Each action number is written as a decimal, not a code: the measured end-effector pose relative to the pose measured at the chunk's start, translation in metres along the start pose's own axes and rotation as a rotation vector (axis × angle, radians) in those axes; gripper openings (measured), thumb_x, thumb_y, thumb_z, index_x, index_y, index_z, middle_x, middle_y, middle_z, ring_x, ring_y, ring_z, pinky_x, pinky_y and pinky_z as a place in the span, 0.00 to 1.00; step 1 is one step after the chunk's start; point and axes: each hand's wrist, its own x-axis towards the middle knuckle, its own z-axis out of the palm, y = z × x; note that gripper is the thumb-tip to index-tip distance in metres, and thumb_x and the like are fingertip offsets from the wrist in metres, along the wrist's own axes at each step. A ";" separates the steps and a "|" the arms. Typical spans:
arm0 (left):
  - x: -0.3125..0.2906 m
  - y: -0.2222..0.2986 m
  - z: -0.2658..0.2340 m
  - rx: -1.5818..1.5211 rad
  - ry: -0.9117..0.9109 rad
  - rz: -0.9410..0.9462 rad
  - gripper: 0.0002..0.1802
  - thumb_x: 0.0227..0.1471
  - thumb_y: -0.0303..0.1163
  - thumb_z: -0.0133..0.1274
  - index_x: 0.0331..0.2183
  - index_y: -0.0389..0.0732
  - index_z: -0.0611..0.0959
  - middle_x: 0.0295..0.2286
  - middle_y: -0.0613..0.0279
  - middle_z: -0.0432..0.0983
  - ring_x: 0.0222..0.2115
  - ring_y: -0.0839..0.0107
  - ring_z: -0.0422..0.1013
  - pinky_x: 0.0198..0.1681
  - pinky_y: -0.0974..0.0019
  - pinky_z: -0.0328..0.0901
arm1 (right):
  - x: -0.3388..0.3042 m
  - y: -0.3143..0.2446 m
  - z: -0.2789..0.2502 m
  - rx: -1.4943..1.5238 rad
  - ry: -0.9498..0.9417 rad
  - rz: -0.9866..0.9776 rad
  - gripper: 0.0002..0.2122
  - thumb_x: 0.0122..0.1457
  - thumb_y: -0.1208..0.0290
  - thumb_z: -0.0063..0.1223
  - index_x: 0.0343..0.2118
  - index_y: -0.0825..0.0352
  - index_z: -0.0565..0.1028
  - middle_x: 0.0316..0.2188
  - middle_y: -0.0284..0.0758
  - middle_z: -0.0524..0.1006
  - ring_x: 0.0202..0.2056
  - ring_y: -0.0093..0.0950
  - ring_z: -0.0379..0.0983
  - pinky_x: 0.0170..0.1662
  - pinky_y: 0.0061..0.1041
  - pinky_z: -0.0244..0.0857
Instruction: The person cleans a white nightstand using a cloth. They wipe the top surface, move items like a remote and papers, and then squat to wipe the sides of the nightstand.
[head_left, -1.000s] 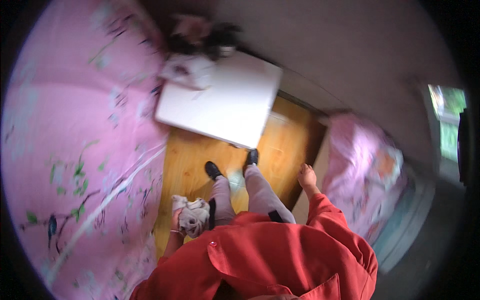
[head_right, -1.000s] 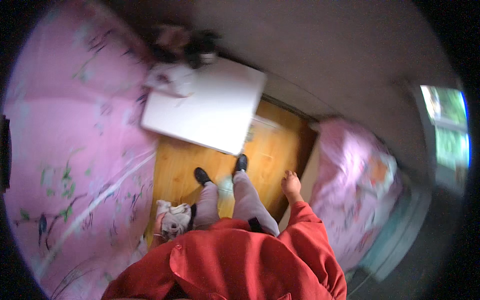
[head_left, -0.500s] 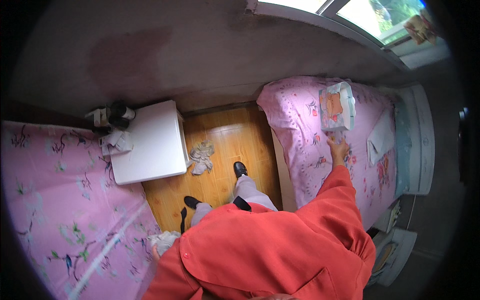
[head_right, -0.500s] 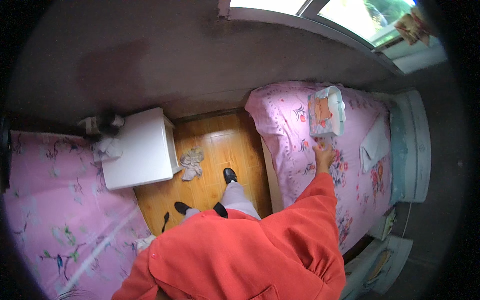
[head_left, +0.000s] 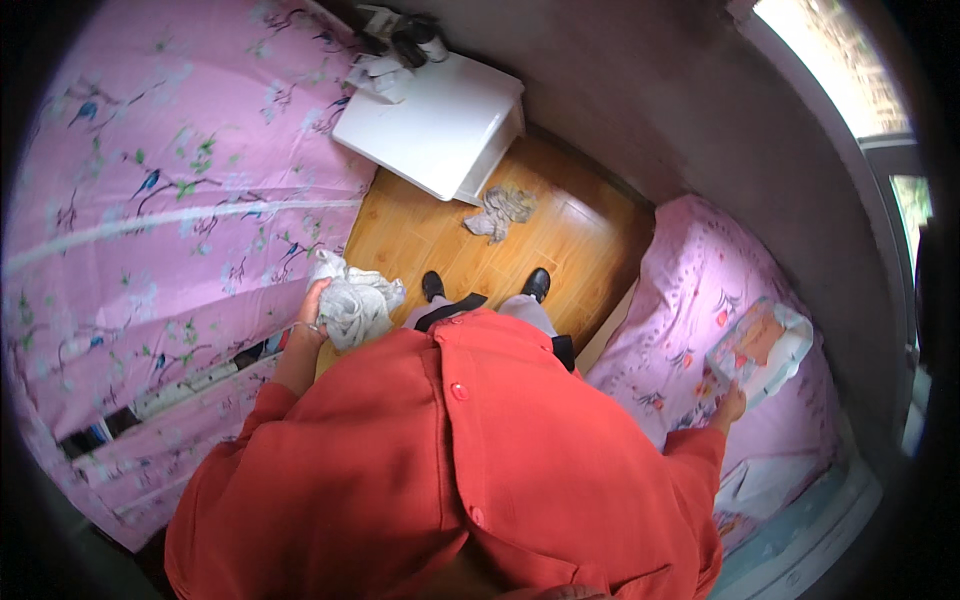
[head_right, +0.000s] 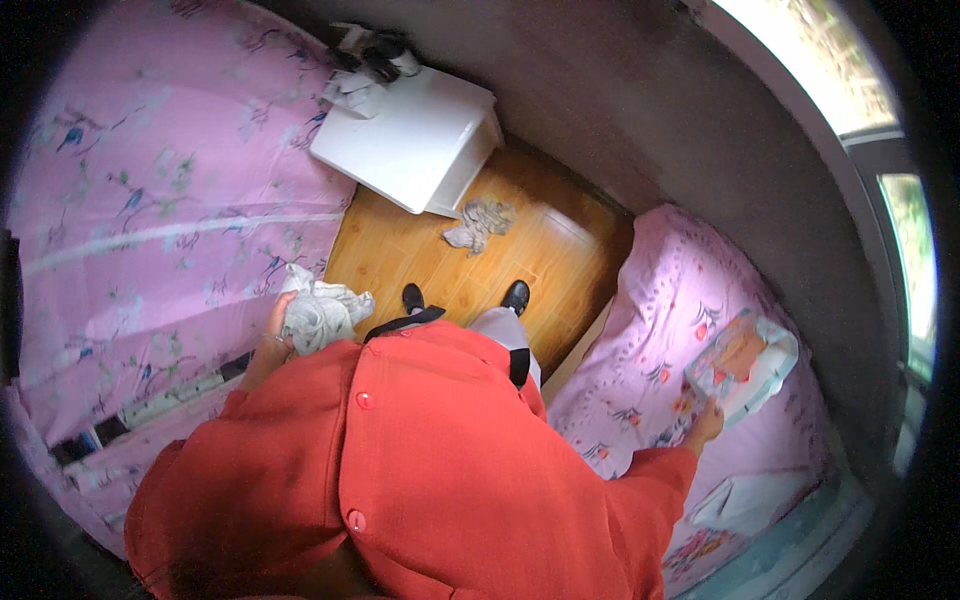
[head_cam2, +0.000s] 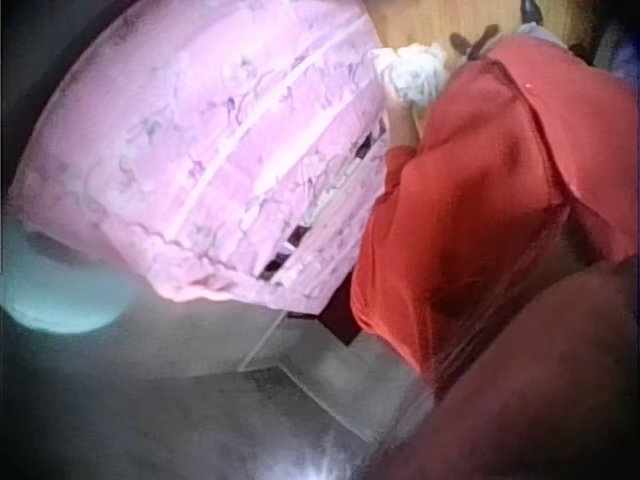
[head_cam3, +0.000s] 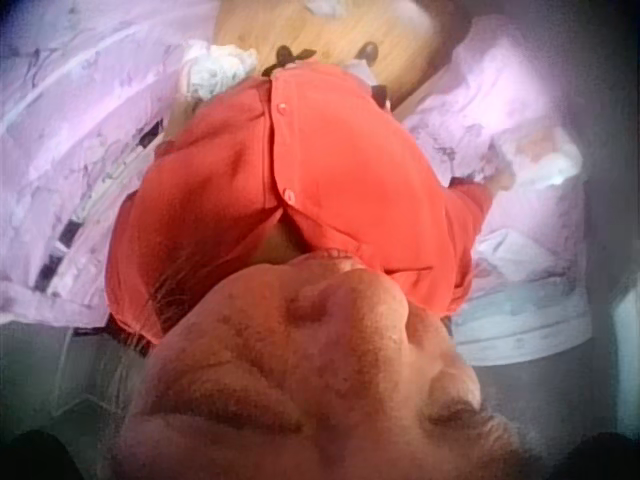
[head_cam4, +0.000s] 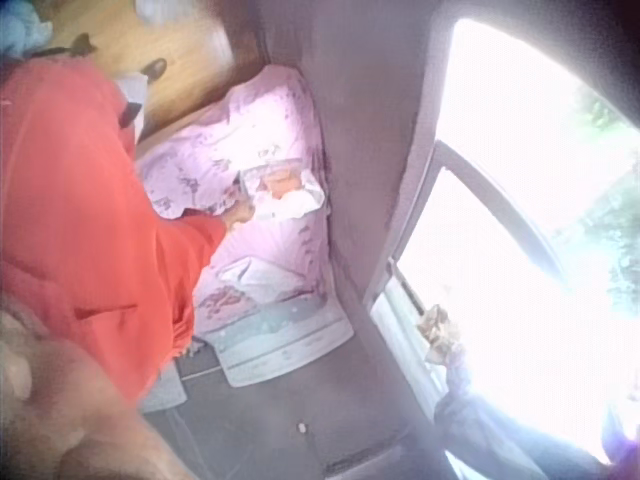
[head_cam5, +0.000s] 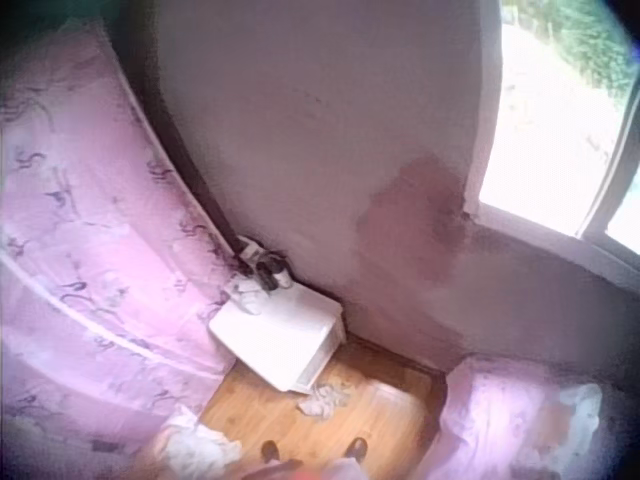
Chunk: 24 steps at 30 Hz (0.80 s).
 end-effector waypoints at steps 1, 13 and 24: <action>-0.001 -0.001 -0.004 0.008 -0.021 0.013 0.23 0.46 0.44 0.48 0.41 0.38 0.74 0.37 0.53 0.74 0.38 0.56 0.71 0.44 0.52 0.65 | 0.001 0.000 -0.005 -0.198 0.061 -0.131 0.21 0.48 0.51 0.55 0.31 0.69 0.74 0.23 0.37 0.73 0.19 0.29 0.66 0.23 0.26 0.63; -0.045 -0.043 -0.053 -0.119 0.114 0.152 0.25 0.47 0.44 0.46 0.42 0.36 0.73 0.38 0.53 0.74 0.37 0.57 0.72 0.42 0.55 0.67 | -0.191 -0.158 0.016 -0.128 -0.391 -0.899 0.05 0.48 0.77 0.52 0.20 0.71 0.69 0.24 0.35 0.66 0.26 0.28 0.66 0.32 0.25 0.63; -0.071 -0.173 -0.173 -0.459 0.237 0.200 0.24 0.46 0.45 0.46 0.39 0.36 0.75 0.35 0.54 0.75 0.36 0.59 0.72 0.40 0.58 0.68 | -0.358 -0.362 0.308 -0.082 -1.062 -1.636 0.05 0.43 0.75 0.52 0.23 0.71 0.72 0.35 0.44 0.72 0.34 0.42 0.71 0.36 0.29 0.66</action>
